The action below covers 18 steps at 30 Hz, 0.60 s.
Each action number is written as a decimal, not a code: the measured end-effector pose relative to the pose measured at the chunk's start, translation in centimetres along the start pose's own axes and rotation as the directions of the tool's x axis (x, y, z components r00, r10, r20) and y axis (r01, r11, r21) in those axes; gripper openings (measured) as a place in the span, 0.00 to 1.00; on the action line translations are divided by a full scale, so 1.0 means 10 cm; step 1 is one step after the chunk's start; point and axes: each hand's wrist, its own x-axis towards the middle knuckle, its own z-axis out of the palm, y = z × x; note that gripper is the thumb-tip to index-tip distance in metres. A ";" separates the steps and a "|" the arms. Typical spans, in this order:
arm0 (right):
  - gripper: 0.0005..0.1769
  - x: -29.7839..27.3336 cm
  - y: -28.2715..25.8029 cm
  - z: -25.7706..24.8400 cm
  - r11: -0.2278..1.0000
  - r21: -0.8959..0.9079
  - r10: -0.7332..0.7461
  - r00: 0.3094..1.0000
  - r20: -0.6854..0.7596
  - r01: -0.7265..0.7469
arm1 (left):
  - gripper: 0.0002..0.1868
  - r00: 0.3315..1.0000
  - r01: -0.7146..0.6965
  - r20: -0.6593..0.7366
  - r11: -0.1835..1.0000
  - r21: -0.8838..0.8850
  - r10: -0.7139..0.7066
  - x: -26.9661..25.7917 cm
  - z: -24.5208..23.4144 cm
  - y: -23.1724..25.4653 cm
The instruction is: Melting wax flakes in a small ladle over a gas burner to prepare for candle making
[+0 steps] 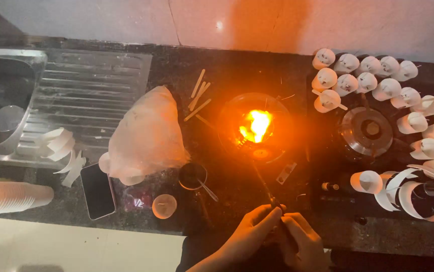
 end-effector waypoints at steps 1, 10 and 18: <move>0.08 0.00 -0.02 -0.02 1.000 0.000 0.001 1.000 0.002 -0.001 | 0.19 1.000 0.001 -0.001 1.000 -0.002 -0.001 -0.03 0.00 0.02; 0.11 -0.42 0.19 -0.16 0.925 0.119 0.345 0.930 0.130 -0.360 | 0.21 0.924 -0.197 0.377 0.759 0.621 -0.069 -0.56 -0.28 0.24; 0.24 -1.14 0.02 -0.33 0.530 0.098 0.838 0.502 -0.214 -0.842 | 0.33 0.827 -0.395 0.555 0.790 0.469 0.085 -1.24 -1.20 -0.40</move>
